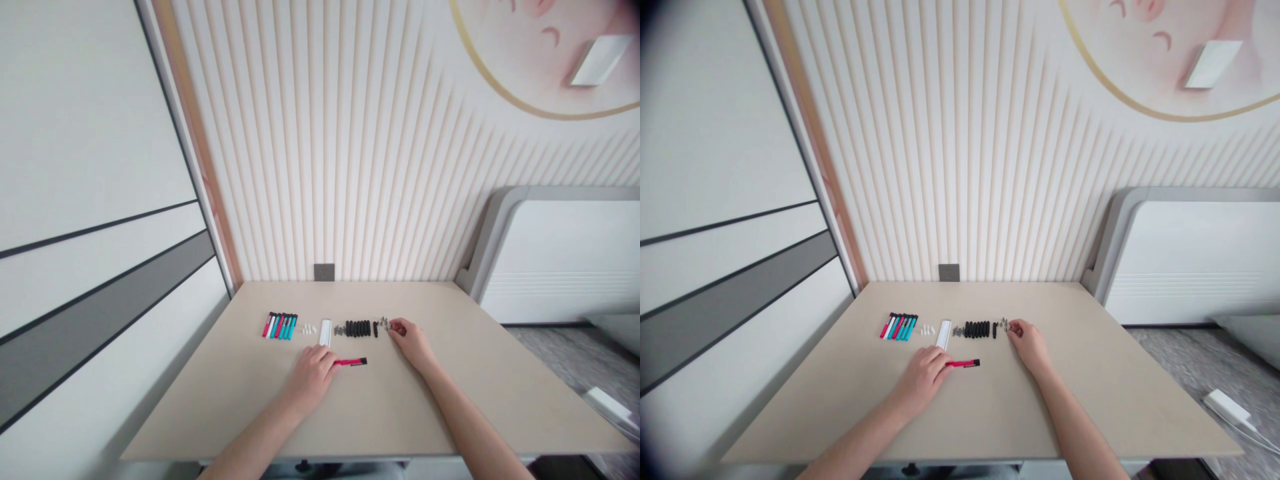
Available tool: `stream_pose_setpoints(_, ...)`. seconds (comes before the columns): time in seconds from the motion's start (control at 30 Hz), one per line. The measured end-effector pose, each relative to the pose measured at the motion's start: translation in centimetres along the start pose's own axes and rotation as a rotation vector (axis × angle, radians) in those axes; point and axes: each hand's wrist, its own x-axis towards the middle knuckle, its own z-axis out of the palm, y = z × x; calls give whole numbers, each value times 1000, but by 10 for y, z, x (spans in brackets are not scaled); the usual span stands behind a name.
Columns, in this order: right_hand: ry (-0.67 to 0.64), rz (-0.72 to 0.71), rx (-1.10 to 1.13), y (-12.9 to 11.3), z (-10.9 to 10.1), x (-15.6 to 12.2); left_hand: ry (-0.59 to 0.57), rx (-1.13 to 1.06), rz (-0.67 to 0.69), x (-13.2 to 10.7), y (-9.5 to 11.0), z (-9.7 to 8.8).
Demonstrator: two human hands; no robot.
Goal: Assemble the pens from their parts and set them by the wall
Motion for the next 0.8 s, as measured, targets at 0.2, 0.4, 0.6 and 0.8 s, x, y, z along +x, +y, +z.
stream_pose_setpoints(0.2,89,-3,1,-17,-9,-7,18,-10,-23,1,-1,-1)
stream_pose_setpoints(0.4,-24,-271,192,-66,3,-33,50,-46,-61,2,0,-2)
stream_pose_setpoints(0.6,-264,-402,320,-116,26,-32,79,-134,-69,22,-15,-13)
stream_pose_setpoints(0.8,-107,-324,445,-138,47,-2,112,-267,-80,51,-38,-10)
